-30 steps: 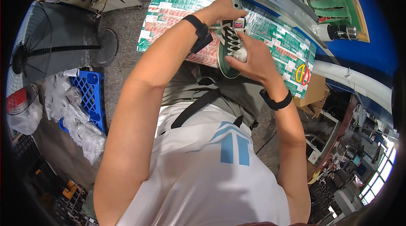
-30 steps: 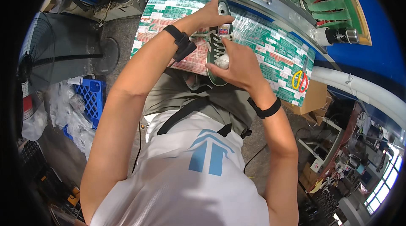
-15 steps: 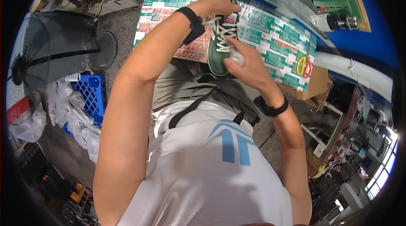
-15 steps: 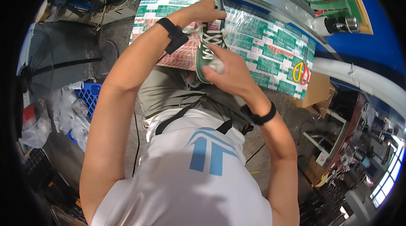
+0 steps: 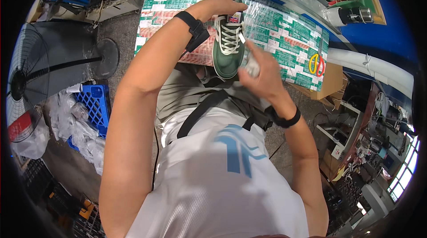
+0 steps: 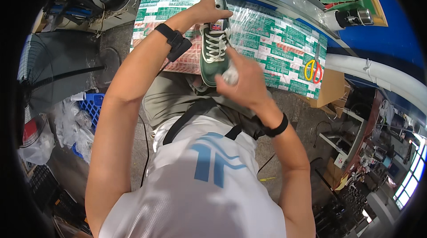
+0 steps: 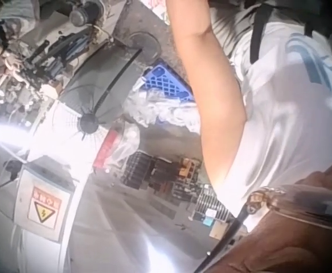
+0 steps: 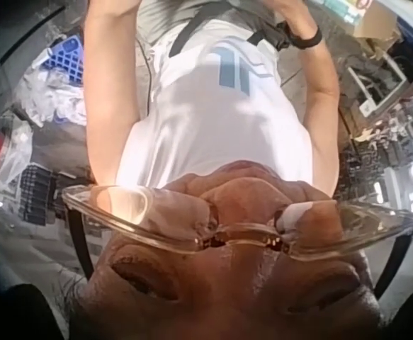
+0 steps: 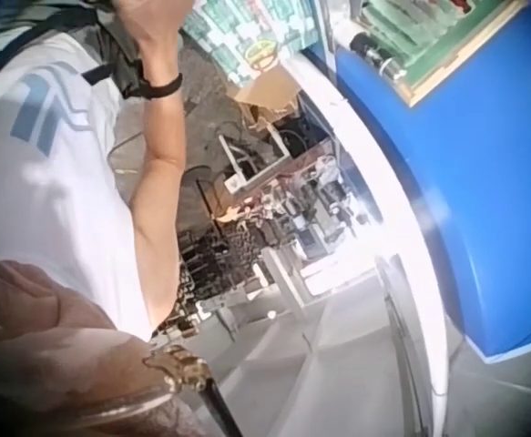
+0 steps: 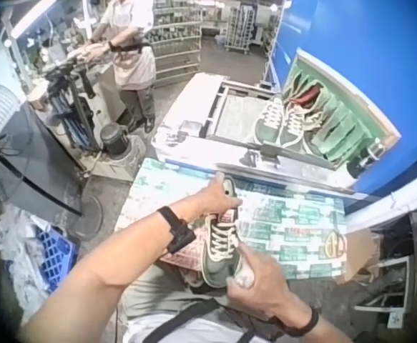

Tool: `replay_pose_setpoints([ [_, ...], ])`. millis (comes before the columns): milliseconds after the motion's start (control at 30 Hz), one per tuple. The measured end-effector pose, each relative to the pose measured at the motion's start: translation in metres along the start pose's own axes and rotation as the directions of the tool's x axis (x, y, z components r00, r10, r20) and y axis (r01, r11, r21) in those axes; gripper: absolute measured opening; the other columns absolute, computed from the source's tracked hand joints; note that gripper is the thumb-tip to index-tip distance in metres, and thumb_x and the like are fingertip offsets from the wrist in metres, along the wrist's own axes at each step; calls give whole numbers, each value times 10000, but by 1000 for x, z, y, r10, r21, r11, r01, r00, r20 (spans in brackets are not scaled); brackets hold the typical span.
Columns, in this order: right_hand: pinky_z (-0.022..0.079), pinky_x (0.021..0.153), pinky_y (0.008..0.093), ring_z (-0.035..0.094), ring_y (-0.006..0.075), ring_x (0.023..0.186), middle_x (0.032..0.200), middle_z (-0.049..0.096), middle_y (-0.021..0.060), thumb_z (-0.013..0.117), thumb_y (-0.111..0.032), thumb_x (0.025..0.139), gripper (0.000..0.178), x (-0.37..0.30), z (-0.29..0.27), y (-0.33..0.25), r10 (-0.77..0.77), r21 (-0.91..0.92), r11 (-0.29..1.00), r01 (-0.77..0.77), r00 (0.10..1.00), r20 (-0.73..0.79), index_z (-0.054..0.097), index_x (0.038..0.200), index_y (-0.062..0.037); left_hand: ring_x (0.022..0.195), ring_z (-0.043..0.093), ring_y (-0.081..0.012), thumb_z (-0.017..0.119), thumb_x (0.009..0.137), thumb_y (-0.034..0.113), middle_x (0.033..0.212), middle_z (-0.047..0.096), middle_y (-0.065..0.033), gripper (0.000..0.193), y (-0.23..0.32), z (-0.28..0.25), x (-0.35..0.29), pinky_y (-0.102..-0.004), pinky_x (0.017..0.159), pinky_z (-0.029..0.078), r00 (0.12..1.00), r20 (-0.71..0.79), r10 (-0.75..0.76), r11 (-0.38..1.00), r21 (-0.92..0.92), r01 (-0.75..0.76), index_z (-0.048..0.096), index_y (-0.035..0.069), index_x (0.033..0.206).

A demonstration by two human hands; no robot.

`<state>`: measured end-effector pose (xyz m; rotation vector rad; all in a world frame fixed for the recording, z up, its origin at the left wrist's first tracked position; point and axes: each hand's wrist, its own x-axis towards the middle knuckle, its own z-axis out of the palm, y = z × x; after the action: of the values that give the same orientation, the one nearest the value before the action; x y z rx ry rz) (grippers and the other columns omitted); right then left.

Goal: Checking the quality of shoes and lacing them on an assembly line.

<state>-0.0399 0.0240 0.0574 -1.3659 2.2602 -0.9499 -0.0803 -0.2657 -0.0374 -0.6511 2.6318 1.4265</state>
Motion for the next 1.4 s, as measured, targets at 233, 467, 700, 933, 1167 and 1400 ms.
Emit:
replay_pose_setpoints([
  [233,540,972,489,708,428,1105,1221,744,254,850,-378,815,801,39,6,22,-57,-225,974,43,997,-54,626,1463,35,1167,734,-487,894,760,545,1289,677,-405,1129,4,-1,-5,-485,987,615,997,1,-73,997,9,73,386,-150,1491],
  [467,526,926,495,676,407,914,1001,710,202,883,-325,734,872,-15,-51,3,-109,-378,907,185,970,216,611,1484,28,1201,708,-508,877,784,513,1335,633,-415,1127,-2,5,-1,-493,996,611,998,-58,-11,1000,2,11,352,-162,1518],
  [700,515,845,479,680,368,885,966,698,171,903,-348,719,900,-32,-29,14,-188,-212,959,188,982,22,608,1481,30,860,759,-344,841,850,459,1069,703,-312,993,-7,5,2,-447,747,612,999,-42,-1,1000,24,2,352,-166,1446],
  [933,522,873,468,688,375,962,1069,717,204,888,-355,740,917,23,12,25,-204,-245,950,195,979,-11,579,1520,16,1072,762,-413,846,851,452,1238,687,-388,1047,1,8,-6,-454,897,613,991,-131,32,991,136,-13,325,-181,1502],
  [1167,536,721,478,698,369,764,843,698,172,896,-438,736,839,38,44,8,-272,-152,956,251,953,-131,663,1356,76,1117,751,-423,830,868,462,1274,688,-370,1022,4,3,-7,-452,942,601,997,-75,-10,995,94,17,331,-165,1503],
  [1400,588,749,477,748,401,818,943,760,221,877,-392,732,790,-4,-1,0,-119,-11,993,118,992,-40,691,1354,59,1236,675,-549,824,856,523,1428,530,-480,1185,1,5,-5,-488,1013,605,999,-39,37,994,99,-33,232,-198,1586],
])
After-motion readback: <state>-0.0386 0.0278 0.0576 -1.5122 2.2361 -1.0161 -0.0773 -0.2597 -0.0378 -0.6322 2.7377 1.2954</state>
